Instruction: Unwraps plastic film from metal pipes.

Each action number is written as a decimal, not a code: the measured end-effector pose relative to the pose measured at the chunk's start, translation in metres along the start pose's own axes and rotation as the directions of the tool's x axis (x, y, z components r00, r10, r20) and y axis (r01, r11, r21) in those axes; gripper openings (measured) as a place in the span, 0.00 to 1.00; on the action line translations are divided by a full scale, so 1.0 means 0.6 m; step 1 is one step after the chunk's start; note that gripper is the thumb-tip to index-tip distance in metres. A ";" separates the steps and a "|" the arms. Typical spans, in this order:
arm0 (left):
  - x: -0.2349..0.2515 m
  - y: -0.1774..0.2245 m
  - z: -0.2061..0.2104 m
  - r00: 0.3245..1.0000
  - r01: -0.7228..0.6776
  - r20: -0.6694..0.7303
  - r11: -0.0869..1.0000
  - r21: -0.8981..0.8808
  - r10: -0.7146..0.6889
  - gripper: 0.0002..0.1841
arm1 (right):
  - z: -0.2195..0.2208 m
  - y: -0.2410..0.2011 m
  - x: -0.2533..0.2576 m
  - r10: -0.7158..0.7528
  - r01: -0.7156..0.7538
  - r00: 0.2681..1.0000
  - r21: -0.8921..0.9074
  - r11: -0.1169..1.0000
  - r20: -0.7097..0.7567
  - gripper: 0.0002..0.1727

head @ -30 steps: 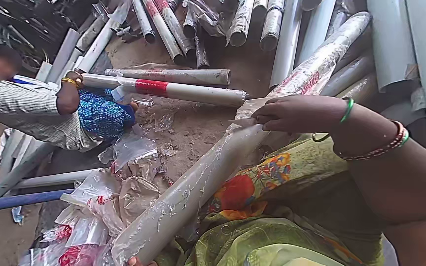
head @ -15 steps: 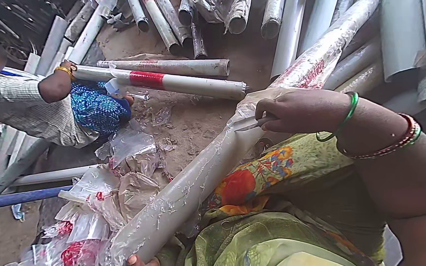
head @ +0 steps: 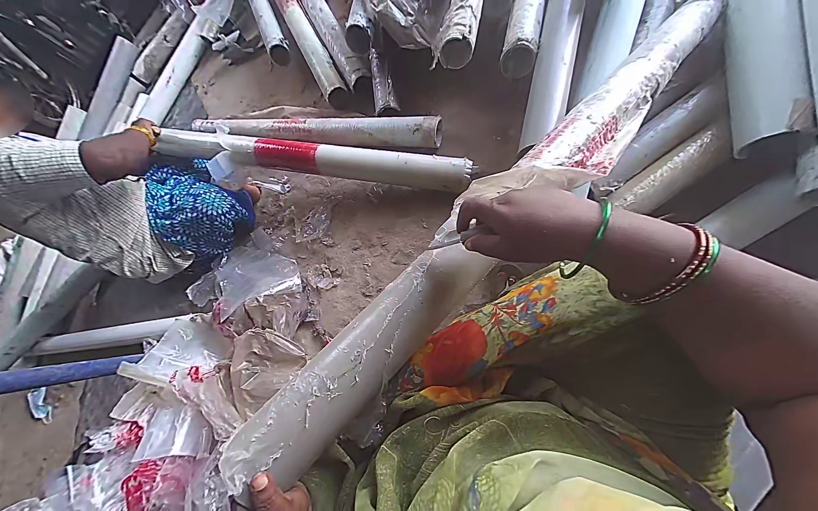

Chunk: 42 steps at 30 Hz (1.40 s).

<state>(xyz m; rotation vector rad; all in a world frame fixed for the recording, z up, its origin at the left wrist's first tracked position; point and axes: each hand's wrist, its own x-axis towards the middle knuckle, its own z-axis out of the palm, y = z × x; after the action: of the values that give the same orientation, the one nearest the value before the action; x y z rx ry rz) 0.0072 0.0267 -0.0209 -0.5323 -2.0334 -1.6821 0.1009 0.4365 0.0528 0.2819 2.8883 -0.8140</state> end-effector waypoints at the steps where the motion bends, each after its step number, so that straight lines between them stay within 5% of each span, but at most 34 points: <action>1: 0.000 0.001 0.000 1.000 0.004 -0.001 1.000 -0.002 -0.004 0.06 | 0.001 0.000 -0.003 -0.028 0.028 1.000 0.023 0.999 -0.010 0.14; 16: -0.001 0.008 0.001 1.000 0.017 0.006 1.000 0.024 -0.017 0.08 | 0.006 0.008 0.007 0.102 -0.090 0.976 -0.069 0.993 0.190 0.20; 23: -0.001 0.005 -0.003 0.999 0.026 0.019 0.999 0.047 -0.027 0.09 | -0.012 0.028 -0.002 0.222 -0.211 0.963 -0.083 0.974 0.153 0.19; 29: 0.000 0.010 0.002 0.999 0.040 -0.012 0.998 0.045 -0.040 0.09 | 0.002 0.011 -0.001 0.081 -0.083 0.989 0.008 0.997 0.122 0.18; 33: 0.001 0.009 0.007 1.000 0.006 -0.010 1.000 0.015 -0.006 0.09 | 0.014 0.005 0.017 0.161 -0.149 0.975 -0.088 0.985 0.151 0.19; 42: -0.002 0.010 0.005 1.000 0.024 -0.017 0.999 0.043 -0.023 0.09 | -0.022 0.052 -0.002 0.325 -0.330 0.942 -0.045 0.943 -0.085 0.19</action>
<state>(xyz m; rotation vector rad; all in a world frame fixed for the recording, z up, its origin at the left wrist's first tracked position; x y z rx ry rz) 0.0109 0.0307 -0.0171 -0.4803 -2.0673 -1.6468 0.1077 0.4691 0.0486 0.7784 2.8118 -0.6709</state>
